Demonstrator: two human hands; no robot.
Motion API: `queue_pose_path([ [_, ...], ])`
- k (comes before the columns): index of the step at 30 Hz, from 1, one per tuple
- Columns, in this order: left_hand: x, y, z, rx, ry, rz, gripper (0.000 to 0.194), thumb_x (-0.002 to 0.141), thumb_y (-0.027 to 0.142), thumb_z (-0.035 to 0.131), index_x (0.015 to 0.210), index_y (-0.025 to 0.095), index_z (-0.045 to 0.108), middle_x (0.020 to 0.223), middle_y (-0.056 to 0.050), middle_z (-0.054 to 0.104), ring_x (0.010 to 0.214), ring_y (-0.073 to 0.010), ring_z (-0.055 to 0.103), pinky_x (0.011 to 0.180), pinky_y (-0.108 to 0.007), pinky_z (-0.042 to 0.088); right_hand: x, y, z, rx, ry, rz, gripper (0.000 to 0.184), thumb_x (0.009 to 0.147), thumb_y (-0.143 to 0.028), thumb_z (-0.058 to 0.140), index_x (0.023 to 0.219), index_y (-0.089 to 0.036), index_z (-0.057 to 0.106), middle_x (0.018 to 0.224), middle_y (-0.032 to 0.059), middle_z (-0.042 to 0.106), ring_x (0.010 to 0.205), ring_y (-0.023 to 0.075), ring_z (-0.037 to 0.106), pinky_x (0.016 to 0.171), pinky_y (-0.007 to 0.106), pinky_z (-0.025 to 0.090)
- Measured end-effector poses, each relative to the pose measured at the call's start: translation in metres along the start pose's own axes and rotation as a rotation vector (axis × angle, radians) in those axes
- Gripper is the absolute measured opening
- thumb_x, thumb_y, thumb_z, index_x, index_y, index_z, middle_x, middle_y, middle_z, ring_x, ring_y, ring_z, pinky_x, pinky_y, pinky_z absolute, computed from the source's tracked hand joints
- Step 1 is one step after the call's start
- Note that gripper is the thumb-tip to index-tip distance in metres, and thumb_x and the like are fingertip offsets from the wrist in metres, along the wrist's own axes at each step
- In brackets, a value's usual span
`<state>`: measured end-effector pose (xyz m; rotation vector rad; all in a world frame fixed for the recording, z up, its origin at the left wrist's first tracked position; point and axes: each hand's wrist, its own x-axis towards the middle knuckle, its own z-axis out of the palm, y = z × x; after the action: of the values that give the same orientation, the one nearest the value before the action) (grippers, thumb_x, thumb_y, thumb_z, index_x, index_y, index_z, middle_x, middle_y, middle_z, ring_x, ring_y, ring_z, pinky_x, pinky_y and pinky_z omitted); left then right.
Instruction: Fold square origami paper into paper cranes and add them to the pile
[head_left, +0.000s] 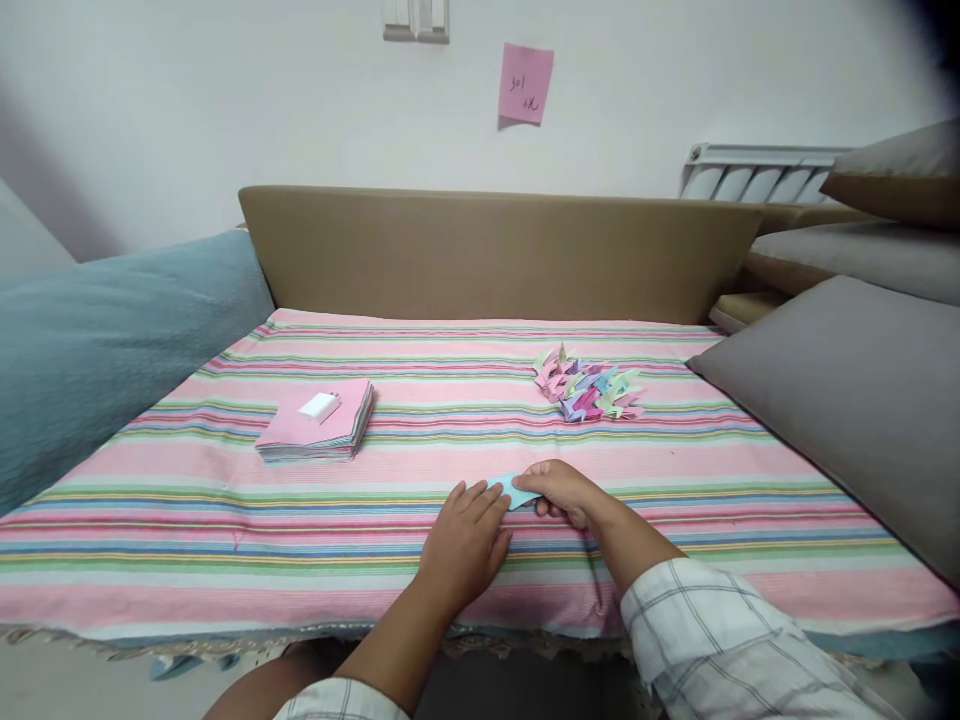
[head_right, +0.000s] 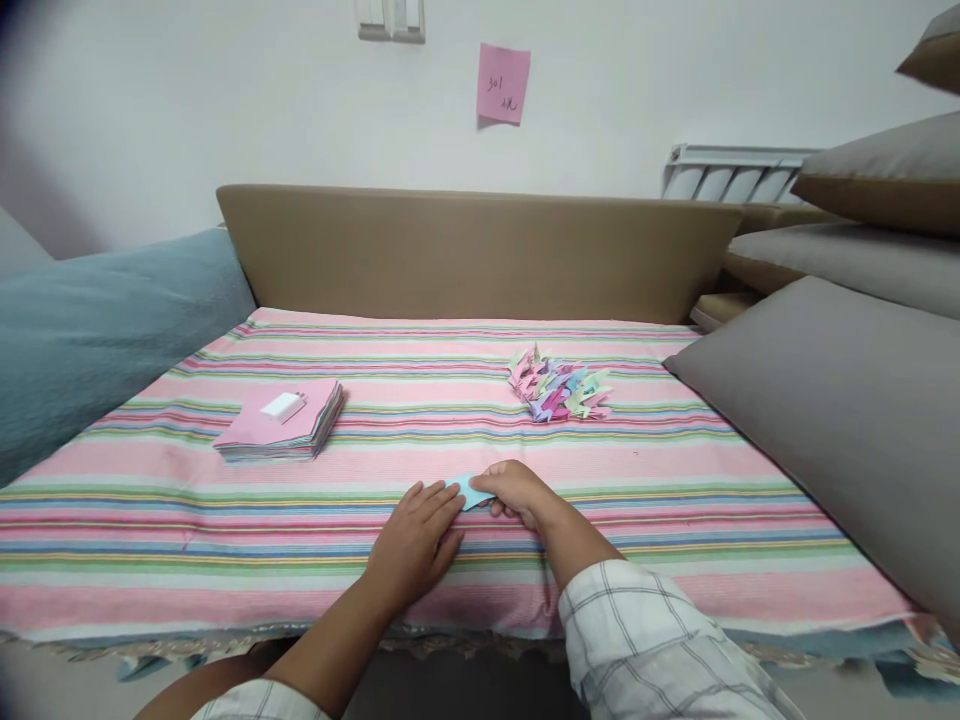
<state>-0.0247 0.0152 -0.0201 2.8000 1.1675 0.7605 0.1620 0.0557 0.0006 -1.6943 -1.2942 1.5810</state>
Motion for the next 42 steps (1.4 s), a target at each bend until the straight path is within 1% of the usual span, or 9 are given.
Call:
queue_pose_path([
  [6, 0.002, 0.0, 0.001, -0.005, -0.007, -0.004, 0.036, 0.083, 0.027, 0.05, 0.118, 0.02, 0.055, 0.121, -0.008, 0.059, 0.117, -0.0262, 0.049, 0.102, -0.05, 0.033, 0.003, -0.005, -0.003, -0.145, 0.028, -0.017, 0.022, 0.075, -0.03, 0.06, 0.06, -0.016, 0.052, 0.049, -0.0024, 0.058, 0.035, 0.0053, 0.044, 0.035, 0.017, 0.023],
  [8, 0.003, 0.001, 0.001, -0.002, -0.034, -0.009, 0.035, 0.083, 0.027, 0.05, 0.117, 0.021, 0.056, 0.122, -0.008, 0.059, 0.117, -0.0261, 0.049, 0.102, -0.05, 0.033, -0.003, -0.009, -0.008, -0.236, 0.103, -0.061, 0.026, 0.072, -0.034, 0.064, 0.057, -0.017, 0.052, 0.049, -0.0024, 0.057, 0.04, 0.0067, 0.046, 0.04, 0.018, 0.027],
  [12, 0.004, 0.002, 0.0, 0.011, -0.056, -0.013, 0.035, 0.084, 0.027, 0.049, 0.118, 0.021, 0.055, 0.124, -0.006, 0.058, 0.118, -0.026, 0.048, 0.102, -0.051, 0.032, -0.033, -0.009, -0.023, -0.626, 0.471, -0.27, 0.027, 0.078, -0.046, 0.055, 0.071, -0.02, 0.061, 0.071, 0.0019, 0.065, 0.06, 0.014, 0.056, 0.051, 0.023, 0.035],
  [16, 0.004, 0.001, 0.0, 0.018, -0.046, 0.003, 0.032, 0.085, 0.028, 0.047, 0.116, 0.022, 0.056, 0.124, -0.005, 0.058, 0.117, -0.026, 0.048, 0.101, -0.05, 0.032, -0.065, 0.008, -0.019, -0.625, 0.699, -0.53, 0.023, 0.085, -0.036, 0.046, 0.092, -0.021, 0.062, 0.094, 0.0056, 0.066, 0.086, 0.0191, 0.059, 0.072, 0.03, 0.045],
  [19, 0.003, 0.001, 0.001, 0.025, -0.045, 0.009, 0.03, 0.086, 0.028, 0.046, 0.113, 0.023, 0.058, 0.123, -0.005, 0.058, 0.117, -0.0258, 0.048, 0.101, -0.05, 0.032, -0.065, 0.025, -0.002, -0.696, 0.643, -0.771, 0.021, 0.086, -0.027, 0.045, 0.095, -0.021, 0.063, 0.101, 0.0067, 0.066, 0.097, 0.0209, 0.057, 0.086, 0.036, 0.041],
  [22, 0.003, 0.001, 0.002, 0.03, -0.047, 0.011, 0.03, 0.086, 0.028, 0.046, 0.114, 0.023, 0.057, 0.123, -0.005, 0.058, 0.116, -0.0254, 0.047, 0.102, -0.05, 0.031, -0.048, 0.037, 0.012, -0.776, 0.558, -0.899, 0.022, 0.087, -0.022, 0.046, 0.099, -0.023, 0.064, 0.107, 0.0055, 0.066, 0.101, 0.0203, 0.055, 0.09, 0.038, 0.038],
  [28, 0.007, 0.0, -0.004, 0.004, -0.063, 0.013, 0.031, 0.083, 0.026, 0.05, 0.113, 0.024, 0.058, 0.117, -0.006, 0.06, 0.109, -0.0237, 0.051, 0.099, -0.048, 0.033, -0.024, 0.046, 0.016, -0.823, 0.539, -0.893, 0.021, 0.086, -0.021, 0.048, 0.098, -0.024, 0.065, 0.102, 0.0043, 0.068, 0.093, 0.02, 0.056, 0.084, 0.038, 0.038],
  [35, 0.014, 0.0, -0.012, -0.001, -0.094, 0.013, 0.022, 0.081, 0.025, 0.051, 0.1, 0.023, 0.061, 0.129, -0.007, 0.052, 0.105, -0.0246, 0.049, 0.089, -0.045, 0.039, -0.024, 0.05, 0.016, -0.798, 0.524, -0.877, 0.021, 0.087, -0.024, 0.047, 0.097, -0.025, 0.065, 0.111, 0.0046, 0.064, 0.097, 0.0211, 0.053, 0.086, 0.038, 0.036],
  [42, 0.013, 0.002, -0.012, -0.034, -0.108, -0.034, 0.026, 0.079, 0.024, 0.054, 0.104, 0.026, 0.061, 0.121, -0.003, 0.059, 0.099, -0.0236, 0.051, 0.085, -0.044, 0.039, -0.027, 0.043, 0.013, -0.812, 0.495, -0.879, 0.019, 0.086, -0.023, 0.048, 0.094, -0.025, 0.065, 0.108, 0.0029, 0.066, 0.094, 0.0212, 0.053, 0.088, 0.041, 0.031],
])
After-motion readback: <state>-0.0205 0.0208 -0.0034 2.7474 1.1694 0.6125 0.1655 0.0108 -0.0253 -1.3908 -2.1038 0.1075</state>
